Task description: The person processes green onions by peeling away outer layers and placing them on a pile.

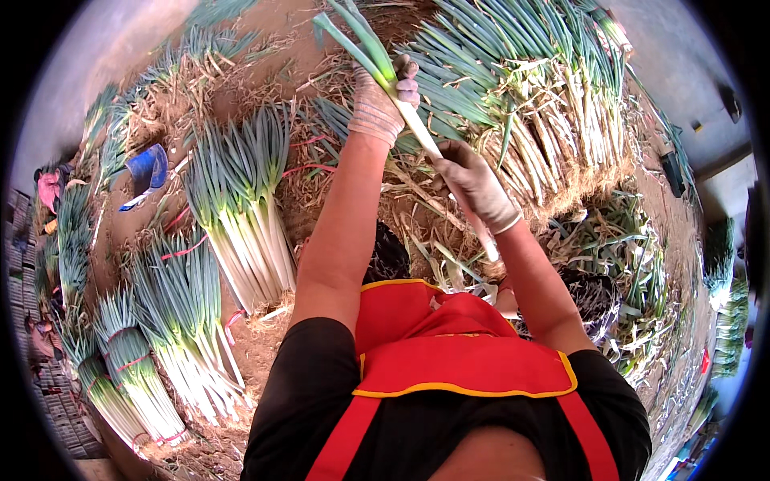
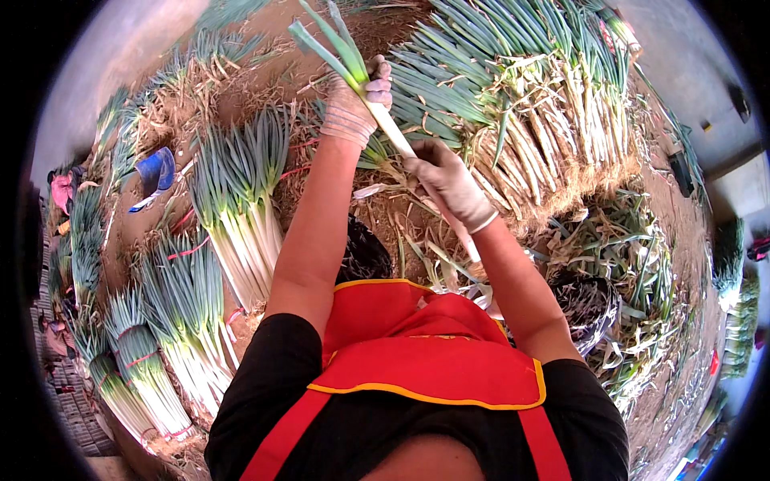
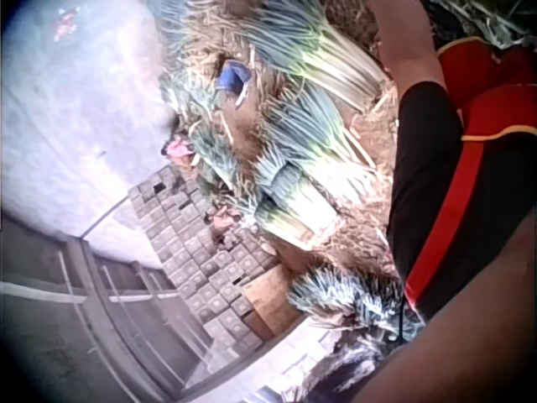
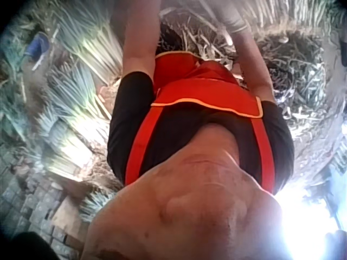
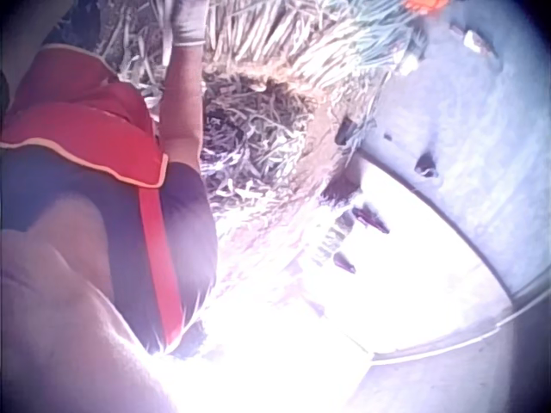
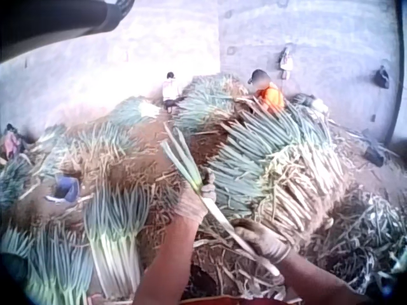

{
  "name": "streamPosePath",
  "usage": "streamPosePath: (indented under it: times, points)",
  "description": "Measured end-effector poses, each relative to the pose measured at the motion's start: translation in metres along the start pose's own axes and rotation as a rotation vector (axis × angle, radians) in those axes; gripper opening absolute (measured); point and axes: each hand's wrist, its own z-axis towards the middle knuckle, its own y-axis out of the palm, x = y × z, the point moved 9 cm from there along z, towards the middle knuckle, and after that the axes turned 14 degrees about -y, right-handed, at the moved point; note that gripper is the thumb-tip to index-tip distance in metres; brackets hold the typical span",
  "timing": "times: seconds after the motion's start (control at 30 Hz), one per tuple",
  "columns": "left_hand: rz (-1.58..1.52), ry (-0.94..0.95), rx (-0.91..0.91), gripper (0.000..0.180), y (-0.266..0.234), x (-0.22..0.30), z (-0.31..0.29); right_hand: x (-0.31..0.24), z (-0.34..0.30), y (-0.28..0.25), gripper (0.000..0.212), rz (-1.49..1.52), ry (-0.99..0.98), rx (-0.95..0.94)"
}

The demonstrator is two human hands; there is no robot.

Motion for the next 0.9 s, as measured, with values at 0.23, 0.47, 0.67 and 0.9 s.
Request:
streamPosePath:
  times: [0.23, 0.47, 0.67, 0.9]
  points:
    - [0.287, 0.256, 0.225, 0.041, -0.02, 0.02, -0.007, -0.012, 0.01, -0.012, 0.015, -0.754, -0.344, 0.244]
    - [0.345, 0.224, 0.089, 0.059, 0.006, 0.005, -0.008, 0.019, 0.006, -0.023, 0.026, -0.121, 0.12, 0.294]
    - [0.324, 0.19, 0.007, 0.067, 0.019, 0.0, -0.011, -0.007, 0.012, -0.004, 0.031, -0.291, -0.191, 0.216]
    - [0.334, 0.138, 0.181, 0.053, -0.003, -0.002, -0.01, -0.017, 0.01, -0.022, 0.019, -0.727, -0.281, 0.293]
